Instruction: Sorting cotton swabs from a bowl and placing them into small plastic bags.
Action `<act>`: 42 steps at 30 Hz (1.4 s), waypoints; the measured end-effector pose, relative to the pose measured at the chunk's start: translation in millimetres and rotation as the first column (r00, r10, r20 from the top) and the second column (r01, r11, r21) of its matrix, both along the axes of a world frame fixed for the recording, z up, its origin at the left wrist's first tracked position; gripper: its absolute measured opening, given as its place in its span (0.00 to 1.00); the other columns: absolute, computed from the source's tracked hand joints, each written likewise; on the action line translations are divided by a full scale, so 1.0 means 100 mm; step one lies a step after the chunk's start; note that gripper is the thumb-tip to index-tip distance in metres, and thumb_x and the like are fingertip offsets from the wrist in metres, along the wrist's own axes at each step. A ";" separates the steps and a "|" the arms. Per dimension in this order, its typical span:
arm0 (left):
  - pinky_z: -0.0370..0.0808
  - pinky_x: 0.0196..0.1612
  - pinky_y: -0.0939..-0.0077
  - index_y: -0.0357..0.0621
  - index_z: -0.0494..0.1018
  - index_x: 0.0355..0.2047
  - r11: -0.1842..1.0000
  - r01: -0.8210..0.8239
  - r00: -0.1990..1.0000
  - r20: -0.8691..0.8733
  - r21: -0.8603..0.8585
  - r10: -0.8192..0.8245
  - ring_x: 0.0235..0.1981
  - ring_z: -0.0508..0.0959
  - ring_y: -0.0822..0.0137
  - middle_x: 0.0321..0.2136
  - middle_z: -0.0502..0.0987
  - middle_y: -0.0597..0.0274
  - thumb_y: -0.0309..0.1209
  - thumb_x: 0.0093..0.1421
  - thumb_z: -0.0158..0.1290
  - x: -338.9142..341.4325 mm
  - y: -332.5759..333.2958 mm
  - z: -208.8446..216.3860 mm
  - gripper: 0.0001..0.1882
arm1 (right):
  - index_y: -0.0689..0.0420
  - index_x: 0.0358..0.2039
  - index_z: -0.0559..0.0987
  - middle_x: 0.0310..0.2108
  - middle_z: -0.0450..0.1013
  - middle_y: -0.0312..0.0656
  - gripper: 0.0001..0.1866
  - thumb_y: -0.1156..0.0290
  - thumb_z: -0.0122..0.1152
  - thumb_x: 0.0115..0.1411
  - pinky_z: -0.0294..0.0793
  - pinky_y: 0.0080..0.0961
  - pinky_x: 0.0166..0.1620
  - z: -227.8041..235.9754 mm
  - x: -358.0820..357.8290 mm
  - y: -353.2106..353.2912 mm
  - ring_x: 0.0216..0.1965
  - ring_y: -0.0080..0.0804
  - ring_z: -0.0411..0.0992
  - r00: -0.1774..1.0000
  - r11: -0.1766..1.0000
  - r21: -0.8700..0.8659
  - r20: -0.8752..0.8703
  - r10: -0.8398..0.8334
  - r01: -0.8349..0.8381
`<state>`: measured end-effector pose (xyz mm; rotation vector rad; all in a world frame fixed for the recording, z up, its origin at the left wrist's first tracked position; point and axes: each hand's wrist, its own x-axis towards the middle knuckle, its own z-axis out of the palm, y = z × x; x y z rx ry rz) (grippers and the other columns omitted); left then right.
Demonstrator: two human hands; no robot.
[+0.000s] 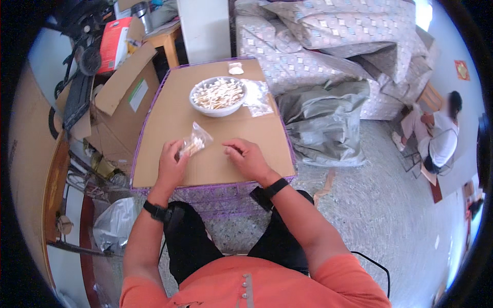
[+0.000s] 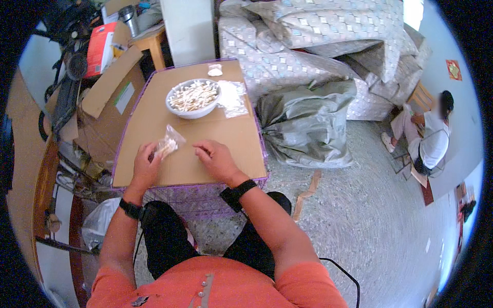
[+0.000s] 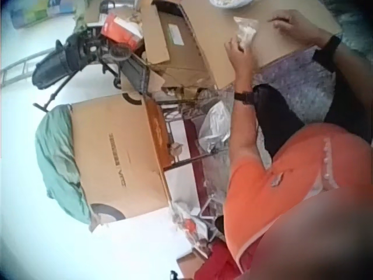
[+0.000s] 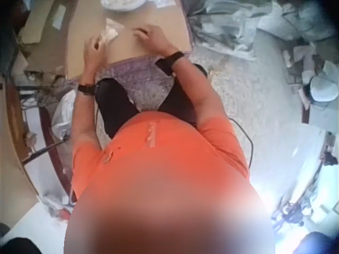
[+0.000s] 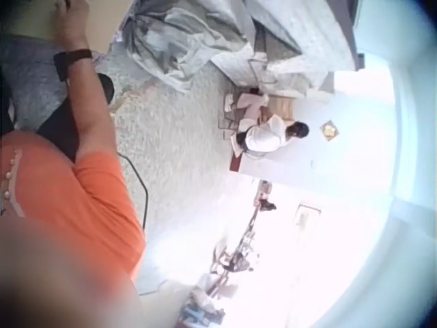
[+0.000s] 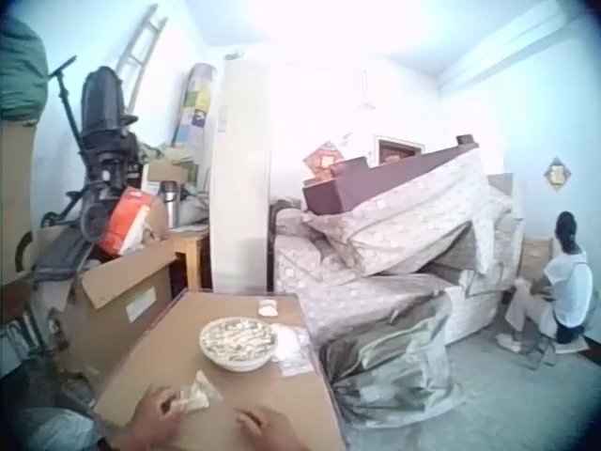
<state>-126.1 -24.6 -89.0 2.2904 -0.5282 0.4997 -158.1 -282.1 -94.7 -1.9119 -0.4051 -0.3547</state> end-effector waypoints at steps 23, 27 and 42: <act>0.67 0.59 0.64 0.39 0.72 0.51 0.867 0.388 0.880 -0.154 -0.314 -0.450 0.51 0.75 0.57 0.47 0.77 0.50 0.26 0.63 0.49 -0.39 -0.43 0.73 0.16 | 0.60 0.41 0.80 0.37 0.78 0.47 0.10 0.71 0.58 0.61 0.75 0.30 0.44 0.01 -0.01 0.02 0.38 0.39 0.77 0.997 1.000 0.025 -0.073 -0.004 0.006; 0.69 0.58 0.65 0.38 0.73 0.50 0.655 0.526 0.713 -0.139 -0.542 -0.688 0.50 0.76 0.58 0.46 0.78 0.50 0.30 0.66 0.44 -0.73 -0.59 1.19 0.15 | 0.60 0.41 0.80 0.37 0.78 0.48 0.10 0.70 0.58 0.61 0.74 0.31 0.44 0.08 -0.03 -0.02 0.38 0.41 0.77 0.994 0.999 -0.043 -0.105 -0.018 0.014; 0.74 0.46 0.42 0.53 0.76 0.43 0.058 0.943 0.222 0.492 -0.327 -0.842 0.40 0.77 0.47 0.37 0.76 0.52 0.43 0.63 0.50 -1.72 -0.62 2.14 0.13 | 0.62 0.42 0.79 0.31 0.78 0.40 0.10 0.73 0.56 0.63 0.74 0.24 0.41 0.02 0.00 -0.08 0.34 0.26 0.76 0.999 1.000 -0.019 -0.027 -0.019 0.019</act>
